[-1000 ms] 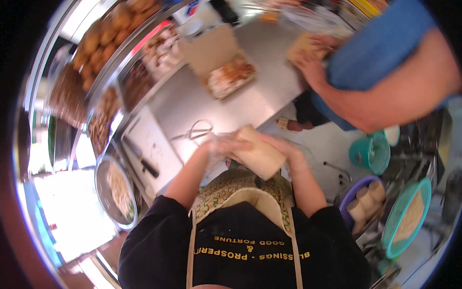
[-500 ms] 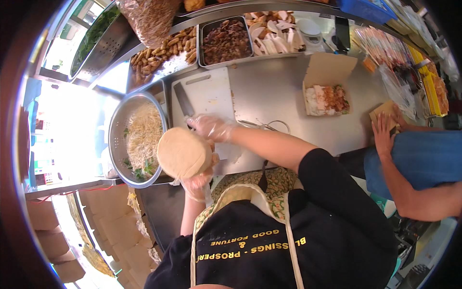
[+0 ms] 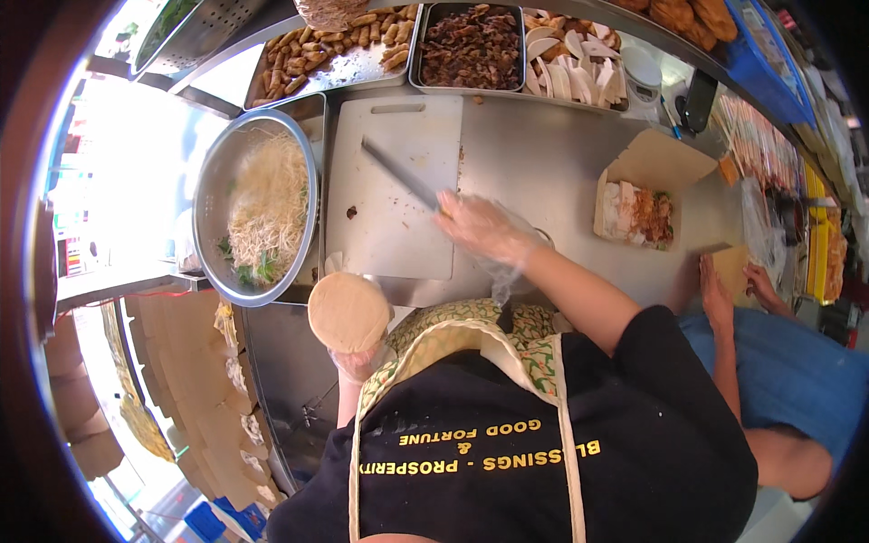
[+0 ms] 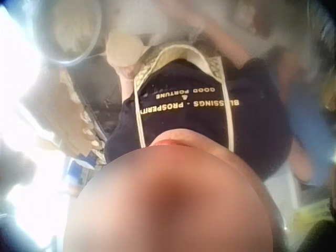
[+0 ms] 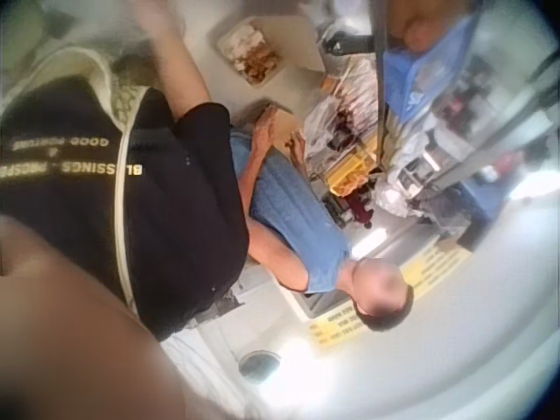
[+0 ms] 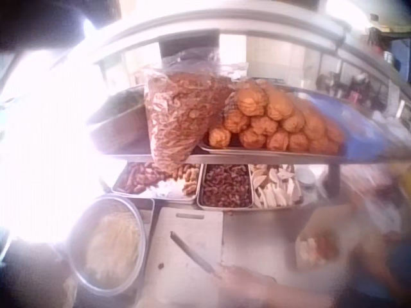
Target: The person assembles a street food dish by placing rice and vegetables into a paper container, then adding sliced meat and fried items. They use scissors to cut the meat and a knife to slice a cylindrical food item before packaging it in a plastic bag.
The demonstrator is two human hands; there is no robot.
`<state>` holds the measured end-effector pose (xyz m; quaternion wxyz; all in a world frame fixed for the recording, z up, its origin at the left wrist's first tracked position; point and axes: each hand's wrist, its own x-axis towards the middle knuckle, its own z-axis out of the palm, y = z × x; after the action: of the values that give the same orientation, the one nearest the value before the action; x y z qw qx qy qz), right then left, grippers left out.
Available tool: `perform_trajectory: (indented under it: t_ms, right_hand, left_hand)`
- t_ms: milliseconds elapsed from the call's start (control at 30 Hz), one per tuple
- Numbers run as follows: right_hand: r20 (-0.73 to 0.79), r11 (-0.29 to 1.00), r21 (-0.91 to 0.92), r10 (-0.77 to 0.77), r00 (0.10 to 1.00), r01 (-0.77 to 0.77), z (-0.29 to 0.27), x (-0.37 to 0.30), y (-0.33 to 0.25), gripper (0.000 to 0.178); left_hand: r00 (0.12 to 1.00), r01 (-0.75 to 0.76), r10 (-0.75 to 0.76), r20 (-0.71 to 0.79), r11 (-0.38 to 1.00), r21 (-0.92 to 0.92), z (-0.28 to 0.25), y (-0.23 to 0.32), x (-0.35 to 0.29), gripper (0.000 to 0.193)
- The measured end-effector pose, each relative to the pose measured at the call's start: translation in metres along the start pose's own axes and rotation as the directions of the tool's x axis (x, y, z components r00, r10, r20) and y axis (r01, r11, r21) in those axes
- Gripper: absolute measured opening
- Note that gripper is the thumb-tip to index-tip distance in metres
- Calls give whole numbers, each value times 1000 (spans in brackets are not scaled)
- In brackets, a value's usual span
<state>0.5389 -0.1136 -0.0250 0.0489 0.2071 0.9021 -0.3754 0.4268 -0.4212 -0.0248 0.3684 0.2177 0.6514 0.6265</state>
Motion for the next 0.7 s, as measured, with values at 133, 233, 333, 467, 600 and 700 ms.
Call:
perform_trajectory:
  t_ms: [133, 233, 333, 467, 600, 700]
  right_hand:
    - [257, 984, -9, -168, 952, 176, 12, -7, -11, 31]
    - [291, 987, -94, -101, 952, 133, 25, 19, -15, 32]
    - [74, 962, -175, -200, 977, 210, 13, 33, 7, 32]
    - [-106, 980, -201, -17, 994, -5, -29, 32, 39, 35]
    - [-178, 974, -211, 49, 983, -87, -52, 30, 45, 30]
    - [-298, 975, -220, -53, 953, -15, -43, 26, 35, 26]
  left_hand:
    - [945, 196, -320, 63, 401, -895, 4, -19, 11, 68]
    - [947, 200, -272, 170, 86, -976, 12, -25, 33, 70]
    - [970, 157, -212, 122, 154, -976, 20, -26, 51, 71]
    - [969, 189, -202, 140, 252, -949, 20, -29, 68, 73]
    - [926, 96, -365, -94, 469, -878, 16, -29, 92, 71]
    - [951, 51, -249, -182, 710, -702, 18, -20, 117, 68]
